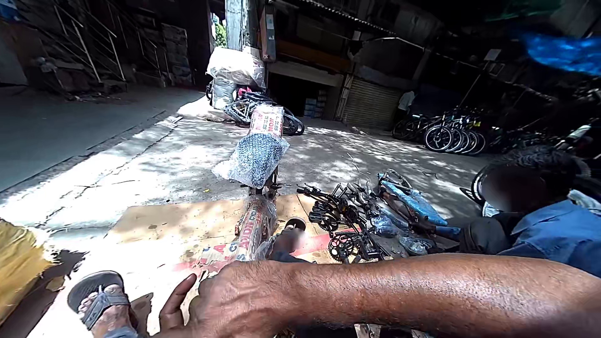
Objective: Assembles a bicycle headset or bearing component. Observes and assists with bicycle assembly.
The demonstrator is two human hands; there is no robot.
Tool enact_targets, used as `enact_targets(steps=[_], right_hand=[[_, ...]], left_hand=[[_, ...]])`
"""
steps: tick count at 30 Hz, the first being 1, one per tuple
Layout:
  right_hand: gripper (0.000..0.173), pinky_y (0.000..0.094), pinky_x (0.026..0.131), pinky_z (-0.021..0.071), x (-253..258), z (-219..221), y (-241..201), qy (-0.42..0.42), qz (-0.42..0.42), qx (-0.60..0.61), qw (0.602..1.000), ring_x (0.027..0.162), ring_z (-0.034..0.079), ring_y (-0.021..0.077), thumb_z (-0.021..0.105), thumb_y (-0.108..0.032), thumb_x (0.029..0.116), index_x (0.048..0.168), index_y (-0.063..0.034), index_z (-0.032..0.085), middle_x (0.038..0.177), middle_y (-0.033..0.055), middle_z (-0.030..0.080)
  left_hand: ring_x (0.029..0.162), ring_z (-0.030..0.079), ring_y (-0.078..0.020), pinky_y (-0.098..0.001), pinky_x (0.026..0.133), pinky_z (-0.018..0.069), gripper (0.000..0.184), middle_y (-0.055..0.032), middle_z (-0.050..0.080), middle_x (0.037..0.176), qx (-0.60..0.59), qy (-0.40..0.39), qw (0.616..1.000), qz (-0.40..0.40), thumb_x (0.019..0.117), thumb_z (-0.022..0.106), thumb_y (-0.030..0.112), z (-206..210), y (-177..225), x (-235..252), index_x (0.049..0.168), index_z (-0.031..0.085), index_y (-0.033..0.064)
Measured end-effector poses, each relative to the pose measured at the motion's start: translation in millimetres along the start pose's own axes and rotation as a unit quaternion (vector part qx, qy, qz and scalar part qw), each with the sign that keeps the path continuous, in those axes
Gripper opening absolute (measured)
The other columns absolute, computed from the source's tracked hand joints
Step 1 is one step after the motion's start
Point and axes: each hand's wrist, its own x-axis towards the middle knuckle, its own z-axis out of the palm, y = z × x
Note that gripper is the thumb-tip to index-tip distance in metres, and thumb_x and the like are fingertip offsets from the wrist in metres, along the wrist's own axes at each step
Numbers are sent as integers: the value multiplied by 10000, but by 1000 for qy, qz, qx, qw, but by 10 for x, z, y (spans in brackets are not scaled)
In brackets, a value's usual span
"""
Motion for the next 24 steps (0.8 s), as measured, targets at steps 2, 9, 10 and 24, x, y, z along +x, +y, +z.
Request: enact_targets(steps=[2, 9, 10, 24], right_hand=[[326, 421, 475, 422, 72, -14, -122, -15, 112, 30, 993, 565, 576, 265, 489, -284, 1041, 1207, -61, 659, 672, 70, 568], [328, 418, 649, 478, 5, -8, -8, -12, -7, -24, 1000, 837, 639, 273, 536, -254, 1020, 1293, -100, 634, 971, 110, 668], [336, 422, 620, 473, 7, 37, -4, 3, -5, -15, 1000, 782, 633, 270, 557, -248, 1004, 1294, -107, 651, 906, 100, 669], [291, 409, 518, 452, 43, -76, -113, 17, 53, 3, 998, 636, 614, 257, 566, -212, 1002, 1226, -65, 680, 756, 86, 631]], left_hand=[[1352, 499, -135, -357, 1131, 438, 1204, -51, 494, 1468, -29, -10, 999, 30, 731, 846, 602, 8, -50, 111, 1555, 181, 29], [1243, 551, -124, -333, 1072, 457, 1287, -57, 549, 1330, -46, 83, 995, 10, 600, 880, 672, 364, 343, 300, 1493, 262, -19], [1264, 553, -135, -344, 1083, 463, 1303, -62, 547, 1358, -51, 71, 996, 3, 600, 892, 653, 324, 298, 266, 1513, 236, -5], [1333, 519, -148, -371, 1134, 434, 1238, -63, 512, 1451, -56, -2, 998, 8, 698, 875, 587, 139, 125, 159, 1553, 190, 12]])
